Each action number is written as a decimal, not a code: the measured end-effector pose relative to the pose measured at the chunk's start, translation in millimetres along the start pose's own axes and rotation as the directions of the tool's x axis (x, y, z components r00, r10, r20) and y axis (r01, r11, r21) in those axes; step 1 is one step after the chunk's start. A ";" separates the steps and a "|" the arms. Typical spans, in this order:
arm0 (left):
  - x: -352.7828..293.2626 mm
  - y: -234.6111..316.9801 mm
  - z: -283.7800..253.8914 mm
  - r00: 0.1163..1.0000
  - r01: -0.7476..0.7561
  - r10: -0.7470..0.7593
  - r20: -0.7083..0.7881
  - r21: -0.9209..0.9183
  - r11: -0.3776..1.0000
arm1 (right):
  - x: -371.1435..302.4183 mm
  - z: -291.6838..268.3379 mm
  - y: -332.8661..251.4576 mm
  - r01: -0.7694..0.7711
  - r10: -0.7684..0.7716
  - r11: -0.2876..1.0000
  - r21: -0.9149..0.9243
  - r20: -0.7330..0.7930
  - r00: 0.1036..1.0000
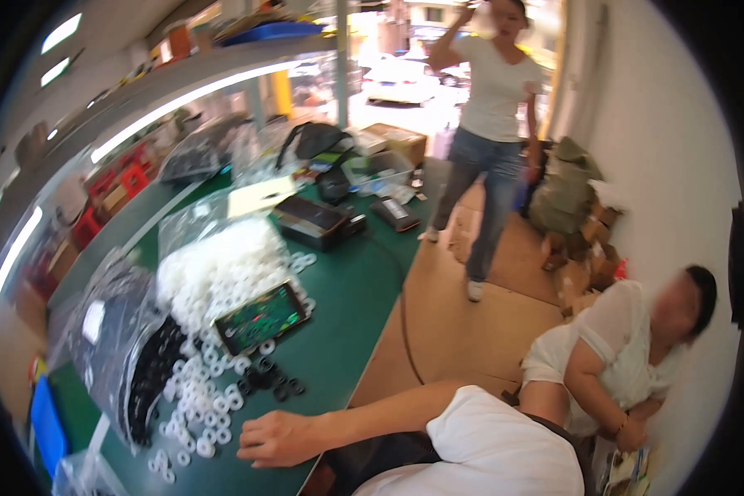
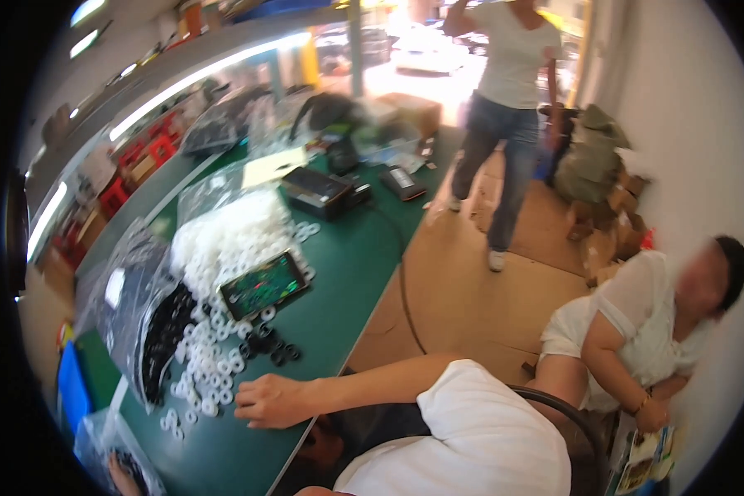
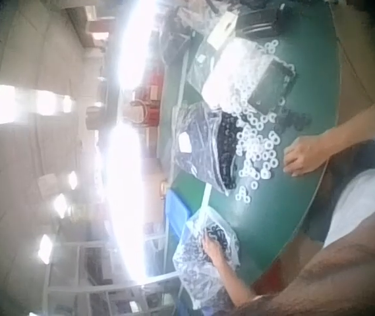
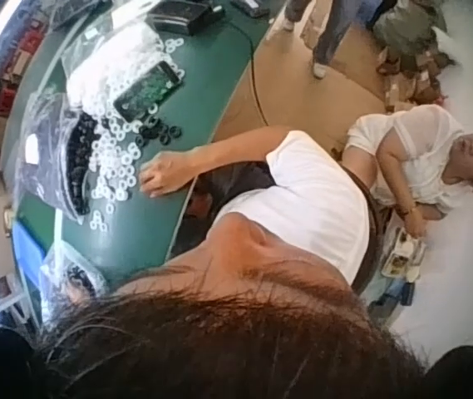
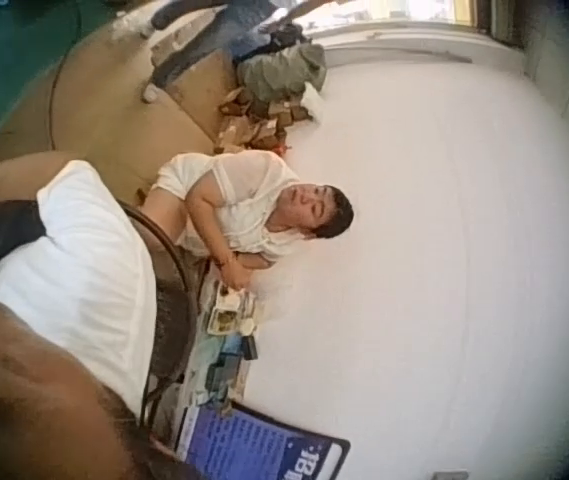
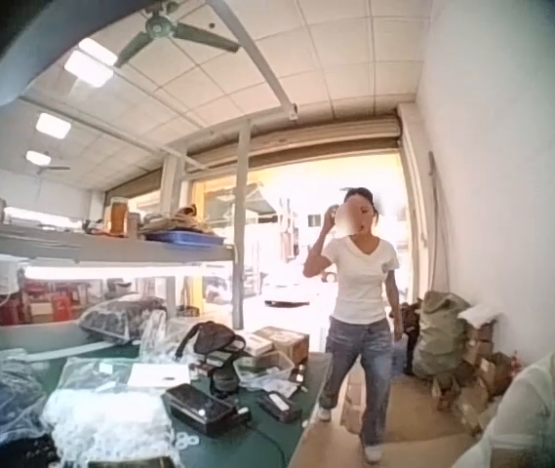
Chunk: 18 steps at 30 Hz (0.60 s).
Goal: The person assembles small black and white plastic washers and rubber rings by hand on a workbench.
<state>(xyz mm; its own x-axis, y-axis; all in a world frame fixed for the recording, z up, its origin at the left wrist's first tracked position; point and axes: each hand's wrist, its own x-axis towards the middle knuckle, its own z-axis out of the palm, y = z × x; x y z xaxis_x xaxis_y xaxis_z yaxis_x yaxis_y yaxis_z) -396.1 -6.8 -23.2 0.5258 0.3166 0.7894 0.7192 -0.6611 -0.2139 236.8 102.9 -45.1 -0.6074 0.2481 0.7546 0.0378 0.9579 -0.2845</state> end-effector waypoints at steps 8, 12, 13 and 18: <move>84.5 82.5 45.8 0.222 0.472 -0.884 0.411 0.748 0.466 | -4.5 -21.2 -5.7 -0.060 0.065 0.995 -0.075 0.068 0.996; 116.7 113.1 42.4 0.158 0.462 -0.912 0.379 0.788 0.408 | 0.4 -19.8 -9.0 -0.050 0.057 0.996 -0.069 0.107 0.993; 120.2 116.3 43.6 0.152 0.490 -0.915 0.373 0.776 0.397 | 0.2 -20.1 -8.8 -0.045 0.051 0.998 -0.053 0.109 0.993; 115.1 120.8 49.8 0.197 0.427 -0.900 0.390 0.792 0.437 | 0.8 -22.9 -7.7 -0.046 0.052 0.996 -0.077 0.088 0.995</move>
<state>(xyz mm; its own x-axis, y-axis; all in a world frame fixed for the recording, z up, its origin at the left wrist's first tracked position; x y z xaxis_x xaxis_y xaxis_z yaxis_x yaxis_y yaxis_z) -226.1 -16.4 13.2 -0.3665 0.9222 0.1234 0.8982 0.3853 -0.2118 254.2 99.0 -28.8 -0.6719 0.2843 0.6839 0.1263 0.9539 -0.2724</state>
